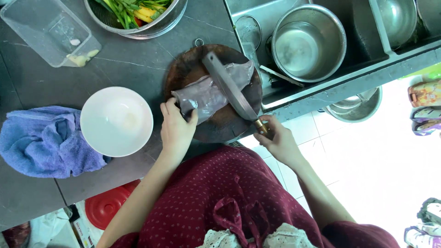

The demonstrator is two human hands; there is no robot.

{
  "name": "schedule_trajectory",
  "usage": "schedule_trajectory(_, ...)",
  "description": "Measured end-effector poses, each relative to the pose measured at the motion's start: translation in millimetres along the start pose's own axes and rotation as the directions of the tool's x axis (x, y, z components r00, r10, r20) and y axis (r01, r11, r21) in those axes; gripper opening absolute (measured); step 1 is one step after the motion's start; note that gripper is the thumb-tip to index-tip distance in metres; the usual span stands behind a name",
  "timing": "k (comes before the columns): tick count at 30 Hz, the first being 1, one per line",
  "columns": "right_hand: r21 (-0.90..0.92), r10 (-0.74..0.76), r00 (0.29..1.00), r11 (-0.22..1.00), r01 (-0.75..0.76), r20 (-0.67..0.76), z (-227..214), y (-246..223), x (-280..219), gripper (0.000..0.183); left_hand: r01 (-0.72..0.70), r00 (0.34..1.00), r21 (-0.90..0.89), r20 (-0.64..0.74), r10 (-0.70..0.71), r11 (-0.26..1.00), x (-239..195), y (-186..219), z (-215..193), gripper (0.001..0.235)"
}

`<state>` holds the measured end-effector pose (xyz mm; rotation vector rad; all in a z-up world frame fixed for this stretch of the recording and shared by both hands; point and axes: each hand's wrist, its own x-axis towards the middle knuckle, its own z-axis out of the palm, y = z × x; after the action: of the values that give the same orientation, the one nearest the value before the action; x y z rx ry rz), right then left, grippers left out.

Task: Slicing raw liver on a wooden cutting board in a kitchen.

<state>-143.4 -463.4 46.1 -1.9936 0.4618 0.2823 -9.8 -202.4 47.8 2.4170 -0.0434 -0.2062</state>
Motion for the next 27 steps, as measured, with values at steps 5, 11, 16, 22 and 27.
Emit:
schedule_trajectory(5,-0.219,-0.098,0.992,0.972,0.079,-0.076,-1.3,-3.4,-3.1,0.051,-0.280,0.954,0.158,-0.064,0.293,0.947,2.1,-5.4,4.5,0.053)
schedule_trajectory(11,-0.302,-0.221,0.975,0.930,0.209,-0.005,20.5,-12.0,-19.1,0.051,-0.709,0.685,0.214,-0.015,0.728,0.672,34.2,-12.9,31.1,0.043)
schedule_trajectory(16,-0.455,-0.199,0.980,0.874,0.170,-0.018,31.5,-2.4,-36.5,0.047,-0.765,0.621,0.217,-0.004,0.784,0.607,46.3,-18.5,38.6,0.041)
schedule_trajectory(22,-0.582,-0.160,0.987,0.805,0.119,-0.020,60.7,19.0,-2.8,0.035,-0.767,0.609,0.239,-0.025,0.793,0.596,48.3,-22.6,43.6,0.035)
schedule_trajectory(27,-0.587,-0.263,0.961,0.793,0.163,-0.088,88.3,5.0,51.6,0.029,-0.747,0.635,0.228,-0.030,0.772,0.624,44.0,-24.9,48.2,0.035)
